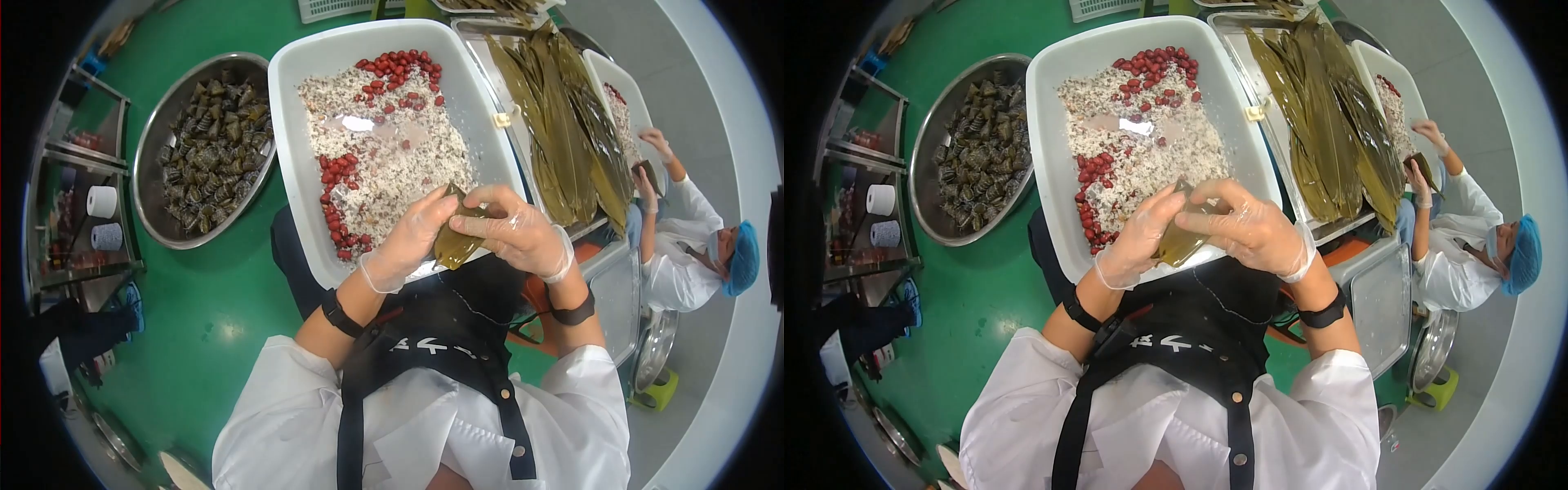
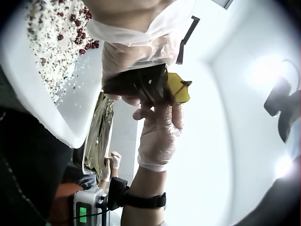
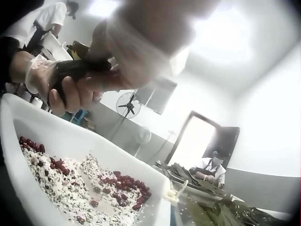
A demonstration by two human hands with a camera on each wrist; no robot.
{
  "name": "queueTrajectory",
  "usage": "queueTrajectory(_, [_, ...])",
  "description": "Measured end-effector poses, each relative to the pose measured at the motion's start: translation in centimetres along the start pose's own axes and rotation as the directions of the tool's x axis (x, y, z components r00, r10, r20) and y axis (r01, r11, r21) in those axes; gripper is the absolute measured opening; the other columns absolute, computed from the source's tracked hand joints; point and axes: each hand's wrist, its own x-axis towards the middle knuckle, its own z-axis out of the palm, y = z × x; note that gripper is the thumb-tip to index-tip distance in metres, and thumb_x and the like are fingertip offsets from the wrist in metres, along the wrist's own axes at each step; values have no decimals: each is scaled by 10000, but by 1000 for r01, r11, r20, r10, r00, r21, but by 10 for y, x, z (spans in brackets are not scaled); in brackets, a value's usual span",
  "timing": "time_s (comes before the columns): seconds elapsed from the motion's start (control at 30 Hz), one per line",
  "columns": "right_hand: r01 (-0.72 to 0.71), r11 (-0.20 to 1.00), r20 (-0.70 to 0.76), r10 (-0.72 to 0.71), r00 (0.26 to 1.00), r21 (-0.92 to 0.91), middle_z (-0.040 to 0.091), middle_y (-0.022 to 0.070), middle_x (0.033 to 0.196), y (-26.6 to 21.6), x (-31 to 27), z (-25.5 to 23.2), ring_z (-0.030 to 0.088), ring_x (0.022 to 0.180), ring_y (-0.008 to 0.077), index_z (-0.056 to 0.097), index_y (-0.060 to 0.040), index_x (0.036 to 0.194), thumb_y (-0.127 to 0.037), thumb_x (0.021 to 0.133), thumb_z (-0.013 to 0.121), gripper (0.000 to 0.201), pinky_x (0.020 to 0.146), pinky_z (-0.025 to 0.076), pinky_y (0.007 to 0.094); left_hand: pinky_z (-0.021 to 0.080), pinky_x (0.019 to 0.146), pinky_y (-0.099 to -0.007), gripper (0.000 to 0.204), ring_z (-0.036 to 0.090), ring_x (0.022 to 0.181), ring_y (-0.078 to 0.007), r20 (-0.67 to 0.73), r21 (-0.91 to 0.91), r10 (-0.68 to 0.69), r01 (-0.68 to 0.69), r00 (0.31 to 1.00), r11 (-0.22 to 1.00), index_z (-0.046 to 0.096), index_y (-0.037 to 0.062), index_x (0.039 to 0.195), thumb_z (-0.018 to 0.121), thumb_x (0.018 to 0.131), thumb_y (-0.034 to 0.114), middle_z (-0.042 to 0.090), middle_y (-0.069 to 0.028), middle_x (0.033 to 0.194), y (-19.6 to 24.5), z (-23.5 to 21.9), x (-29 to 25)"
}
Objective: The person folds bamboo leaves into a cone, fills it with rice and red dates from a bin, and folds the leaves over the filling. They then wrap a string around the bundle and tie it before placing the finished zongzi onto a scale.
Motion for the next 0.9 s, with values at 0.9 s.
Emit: queueTrajectory(0.9, [-100,978,-599,192,777,183,583,169,1168,-3,-2,51,617,938,313,545,-1,1219,-21,735,686,504,856,480,380,448,994,-413,271,570,1080,-241,-92,-577,77,-116,993,808,589,0,1070,604,862,173,614,-102,1049,-2,-8,-4])
